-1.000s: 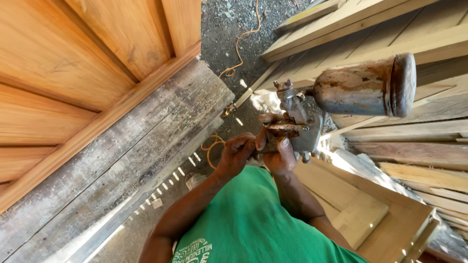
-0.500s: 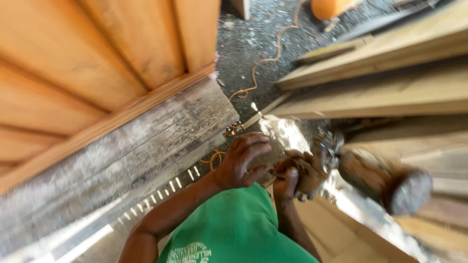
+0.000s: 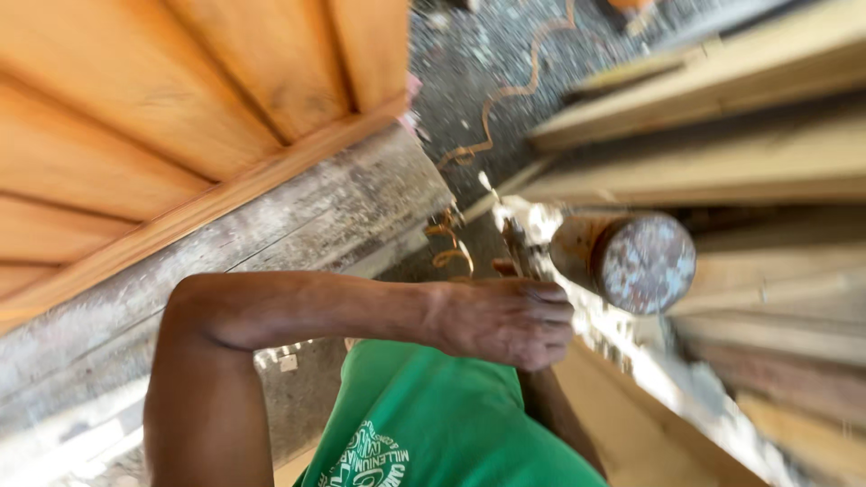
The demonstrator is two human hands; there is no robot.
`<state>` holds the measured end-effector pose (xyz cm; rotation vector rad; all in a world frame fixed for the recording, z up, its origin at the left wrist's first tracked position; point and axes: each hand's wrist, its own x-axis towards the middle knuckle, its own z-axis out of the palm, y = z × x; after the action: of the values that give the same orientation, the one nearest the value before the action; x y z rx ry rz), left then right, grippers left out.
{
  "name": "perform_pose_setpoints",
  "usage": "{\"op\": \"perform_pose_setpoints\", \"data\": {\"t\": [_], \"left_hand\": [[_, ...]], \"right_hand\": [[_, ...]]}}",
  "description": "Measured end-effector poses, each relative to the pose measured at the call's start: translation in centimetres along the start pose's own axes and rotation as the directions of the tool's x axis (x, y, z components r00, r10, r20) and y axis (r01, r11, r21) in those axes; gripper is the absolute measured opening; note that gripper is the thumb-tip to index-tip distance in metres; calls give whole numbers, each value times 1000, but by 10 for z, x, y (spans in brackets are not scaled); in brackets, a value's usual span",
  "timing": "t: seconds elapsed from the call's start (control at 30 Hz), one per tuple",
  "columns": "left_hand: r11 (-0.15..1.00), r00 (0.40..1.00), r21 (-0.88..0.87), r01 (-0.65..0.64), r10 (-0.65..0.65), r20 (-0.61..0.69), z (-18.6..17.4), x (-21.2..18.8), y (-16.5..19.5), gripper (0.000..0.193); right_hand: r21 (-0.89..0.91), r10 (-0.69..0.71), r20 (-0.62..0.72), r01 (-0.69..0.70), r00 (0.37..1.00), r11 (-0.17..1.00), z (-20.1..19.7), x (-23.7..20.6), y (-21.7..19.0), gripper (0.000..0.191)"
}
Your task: The person picks up a spray gun and connects an air hose to it. They then spray a finish onto a wooden door or panel, moving the gun in steady strokes to cover the surface.
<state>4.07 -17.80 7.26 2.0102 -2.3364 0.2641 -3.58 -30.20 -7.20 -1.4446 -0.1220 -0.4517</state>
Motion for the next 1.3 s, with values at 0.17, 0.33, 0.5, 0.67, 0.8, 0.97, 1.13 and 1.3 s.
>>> {"op": "perform_pose_setpoints", "data": {"t": [0.17,0.33,0.5,0.67,0.8,0.97,1.13,1.3], "left_hand": [[977,949,-161,138,-177,-261,25,-9,8,12],[977,972,-151,149,-173,-158,37,-11,14,12],[987,976,-92,134,-148,-161,30,-8,21,17],[970,876,-238,49,-156,-456,16,-9,30,56],[950,616,-277,141,-303,-727,26,-52,58,66],[489,6,-804,338,-855,-518,132,-82,63,88],[-87,77,-921,379,-989,125,255,-89,80,42],[-301,-16,-749,590,-932,362,285,-164,114,35]], "right_hand": [[18,39,130,-41,991,999,-14,-7,-7,60],[17,59,192,-63,980,998,-4,3,0,62],[31,52,241,-61,969,998,5,21,9,63],[44,45,288,-60,957,997,6,21,13,65],[50,36,305,-54,952,997,14,29,19,66],[253,3,358,-100,934,962,24,44,25,68],[601,-45,447,-263,893,754,39,65,7,54],[393,-225,180,140,958,909,59,153,-22,54]]}}
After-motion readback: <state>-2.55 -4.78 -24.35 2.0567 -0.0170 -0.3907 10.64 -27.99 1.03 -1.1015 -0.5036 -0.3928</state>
